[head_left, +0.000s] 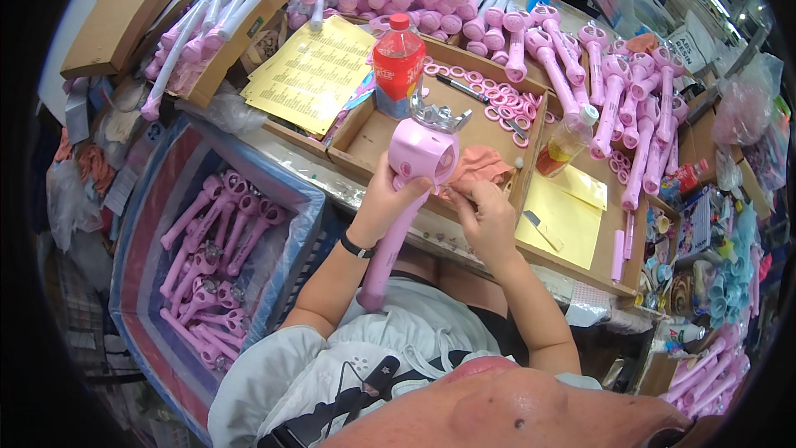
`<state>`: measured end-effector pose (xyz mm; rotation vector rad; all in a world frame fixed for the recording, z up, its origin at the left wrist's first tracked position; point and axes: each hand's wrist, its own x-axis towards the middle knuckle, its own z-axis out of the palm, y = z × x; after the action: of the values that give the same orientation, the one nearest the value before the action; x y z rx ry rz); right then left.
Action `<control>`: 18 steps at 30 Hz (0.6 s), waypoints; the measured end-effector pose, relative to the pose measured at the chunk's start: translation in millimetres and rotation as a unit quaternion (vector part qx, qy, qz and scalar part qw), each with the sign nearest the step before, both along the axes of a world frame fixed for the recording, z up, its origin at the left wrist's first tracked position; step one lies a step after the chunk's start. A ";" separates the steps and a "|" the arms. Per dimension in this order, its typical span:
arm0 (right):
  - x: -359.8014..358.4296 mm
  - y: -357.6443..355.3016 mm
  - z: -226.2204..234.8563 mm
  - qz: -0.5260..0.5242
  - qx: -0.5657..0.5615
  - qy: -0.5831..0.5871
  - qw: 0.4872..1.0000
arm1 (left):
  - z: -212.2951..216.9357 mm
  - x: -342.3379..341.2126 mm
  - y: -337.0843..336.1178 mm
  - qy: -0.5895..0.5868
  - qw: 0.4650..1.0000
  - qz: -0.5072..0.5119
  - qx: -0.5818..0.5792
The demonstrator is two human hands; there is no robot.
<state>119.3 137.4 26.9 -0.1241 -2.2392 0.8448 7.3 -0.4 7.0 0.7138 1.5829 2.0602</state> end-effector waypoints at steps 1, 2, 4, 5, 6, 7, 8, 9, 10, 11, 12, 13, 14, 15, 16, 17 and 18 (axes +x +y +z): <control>1.6 1.3 -1.5 -0.003 0.027 0.001 1.000 | -0.5 0.5 -0.1 -0.001 1.000 0.001 -0.007; 2.7 1.9 -3.0 -0.004 0.048 -0.001 0.999 | -0.6 1.3 -1.2 -0.002 1.000 0.002 -0.014; 5.1 0.8 -6.5 0.028 -0.163 -0.053 0.985 | -0.5 2.6 -2.1 0.015 1.000 0.010 -0.019; 6.3 0.2 -8.2 0.051 -0.276 -0.079 0.957 | -0.3 3.5 -1.8 0.033 0.999 0.015 -0.017; 5.7 1.5 -9.6 0.059 -0.310 -0.088 0.945 | 0.1 4.2 -1.6 0.051 0.998 0.021 -0.014; 3.6 4.1 -10.6 0.073 -0.351 -0.097 0.928 | 0.7 4.3 -2.0 0.059 0.998 0.021 -0.019; 2.8 5.7 -11.3 0.067 -0.393 -0.126 0.908 | 1.5 3.9 -2.2 0.067 0.997 0.020 -0.025; 3.8 3.8 -12.6 0.062 -0.316 -0.079 0.943 | 2.1 3.7 -2.0 0.080 0.996 0.020 -0.023; 5.0 -0.5 -14.2 0.036 -0.240 -0.054 0.969 | 2.2 5.4 -1.1 0.068 0.997 0.025 -0.021; 6.0 -2.9 -14.8 0.010 -0.176 -0.037 0.984 | 2.0 8.3 0.0 0.060 0.998 0.031 -0.013; 7.2 -2.8 -14.5 0.000 -0.103 -0.014 0.995 | 1.7 10.3 0.8 0.049 0.998 0.037 -0.004; 8.8 -2.9 -14.3 -0.011 -0.046 0.000 0.999 | 1.3 11.0 0.6 0.054 0.998 0.038 -0.007; 10.0 -3.2 -14.7 -0.022 0.012 0.013 1.000 | 0.5 11.8 -0.4 0.057 0.998 0.038 -0.011; 10.8 -0.7 -14.3 0.014 -0.122 -0.043 0.992 | -0.5 12.9 -1.2 0.058 0.997 0.040 -0.018; 11.2 4.4 -12.9 0.049 -0.252 -0.097 0.962 | -1.6 14.4 -2.3 0.075 0.996 0.041 -0.028; 11.0 7.7 -11.8 0.081 -0.377 -0.148 0.911 | -3.1 16.2 -3.9 0.091 0.994 0.042 -0.041; 9.4 8.1 -11.6 0.092 -0.420 -0.156 0.889 | -5.1 17.2 -4.3 0.117 0.991 0.043 -0.040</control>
<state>128.7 145.5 15.3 -0.4830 -2.0163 1.9783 24.6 -4.7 1.9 0.9007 1.8432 2.0211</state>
